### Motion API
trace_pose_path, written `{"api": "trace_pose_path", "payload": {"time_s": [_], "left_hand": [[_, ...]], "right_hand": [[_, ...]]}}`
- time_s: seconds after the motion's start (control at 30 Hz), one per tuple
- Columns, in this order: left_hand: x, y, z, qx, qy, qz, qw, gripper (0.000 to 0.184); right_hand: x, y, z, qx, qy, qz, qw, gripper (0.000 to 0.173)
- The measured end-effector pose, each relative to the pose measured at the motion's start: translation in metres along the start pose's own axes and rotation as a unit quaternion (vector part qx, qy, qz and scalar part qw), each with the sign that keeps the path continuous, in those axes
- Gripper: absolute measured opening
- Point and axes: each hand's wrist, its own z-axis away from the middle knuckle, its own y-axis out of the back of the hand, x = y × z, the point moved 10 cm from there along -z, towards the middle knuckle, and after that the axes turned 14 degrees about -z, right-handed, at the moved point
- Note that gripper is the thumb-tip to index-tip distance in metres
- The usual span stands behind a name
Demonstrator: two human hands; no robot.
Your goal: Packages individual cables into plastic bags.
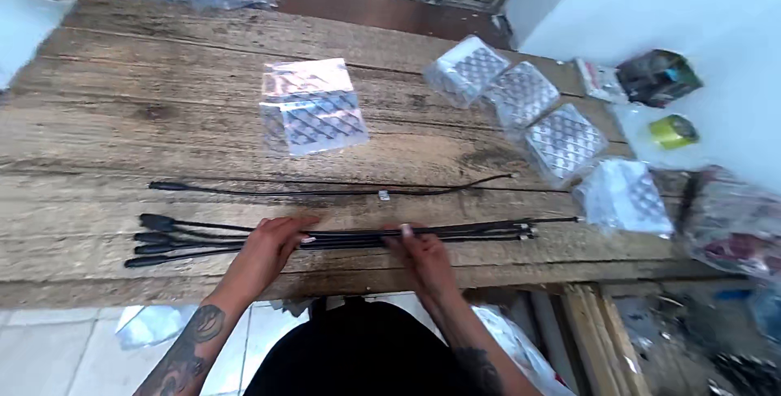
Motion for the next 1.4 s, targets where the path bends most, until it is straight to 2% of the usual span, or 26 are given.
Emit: {"api": "trace_pose_path", "payload": {"time_s": [0.1,0.17,0.2,0.27,0.37,0.5,0.63,0.73,0.83,0.97,1.03,1.07,1.13,1.17,1.2,1.23,1.3,1.37,1.4], "left_hand": [[0.019,-0.019,-0.007,-0.002,-0.027,-0.032,0.999,0.035],[0.022,-0.023,-0.007,0.007,-0.018,-0.072,0.997,0.034],[0.021,-0.025,-0.005,0.005,-0.017,-0.091,0.996,0.032],[0.018,-0.03,-0.001,-0.014,-0.024,-0.131,0.991,0.022],[0.003,-0.04,0.011,-0.038,-0.036,-0.166,0.985,0.012],[-0.029,-0.033,0.023,-0.054,0.019,-0.195,0.979,0.015],[-0.023,-0.021,0.035,-0.019,0.196,-0.127,0.972,0.019],[-0.018,-0.036,0.05,-0.035,0.309,-0.025,0.95,0.026],[-0.016,-0.039,0.043,-0.025,0.334,0.022,0.942,0.024],[-0.004,-0.057,0.032,-0.095,0.371,0.096,0.919,0.03],[-0.011,-0.06,0.039,-0.043,0.411,0.228,0.882,0.029],[-0.021,-0.058,0.046,0.018,0.446,0.337,0.829,0.031],[-0.05,-0.041,0.067,0.17,0.516,0.497,0.677,0.038],[-0.07,-0.023,0.076,0.235,0.533,0.518,0.626,0.042],[-0.091,-0.003,0.082,0.293,0.536,0.517,0.6,0.049],[-0.11,0.017,0.086,0.328,0.522,0.514,0.597,0.06],[-0.132,0.047,0.084,0.341,0.484,0.511,0.623,0.078],[-0.135,0.064,0.081,0.338,0.464,0.497,0.65,0.083],[-0.134,0.07,0.081,0.344,0.464,0.488,0.654,0.079]], "right_hand": [[0.005,0.009,-0.002,-0.02,-0.089,-0.044,0.995,0.037],[-0.023,0.062,-0.009,0.082,-0.052,-0.077,0.992,0.05],[-0.04,0.099,-0.012,0.153,-0.025,-0.104,0.982,0.052],[-0.07,0.156,-0.01,0.252,0.016,-0.138,0.958,0.043],[-0.094,0.175,-0.003,0.298,0.034,-0.127,0.946,0.038],[-0.089,0.179,-0.009,0.282,0.04,-0.101,0.953,0.039],[-0.069,0.162,-0.012,0.2,0.013,-0.076,0.977,0.033],[-0.065,0.165,-0.013,0.176,0.023,-0.032,0.984,0.031],[-0.062,0.166,-0.016,0.156,0.007,-0.016,0.988,0.032],[-0.058,0.16,-0.02,0.147,-0.011,-0.02,0.989,0.032],[-0.063,0.163,-0.019,0.17,-0.01,-0.038,0.985,0.028],[-0.068,0.167,-0.019,0.184,-0.001,-0.055,0.981,0.027],[-0.077,0.177,-0.02,0.203,0.006,-0.084,0.976,0.029],[-0.082,0.181,-0.019,0.209,0.007,-0.094,0.973,0.029],[-0.087,0.186,-0.019,0.216,0.009,-0.104,0.971,0.029],[-0.092,0.19,-0.018,0.22,0.016,-0.116,0.968,0.027],[-0.099,0.198,-0.022,0.209,0.033,-0.147,0.966,0.025],[-0.098,0.198,-0.025,0.187,0.038,-0.175,0.966,0.027],[-0.097,0.197,-0.025,0.186,0.035,-0.177,0.966,0.027]]}}
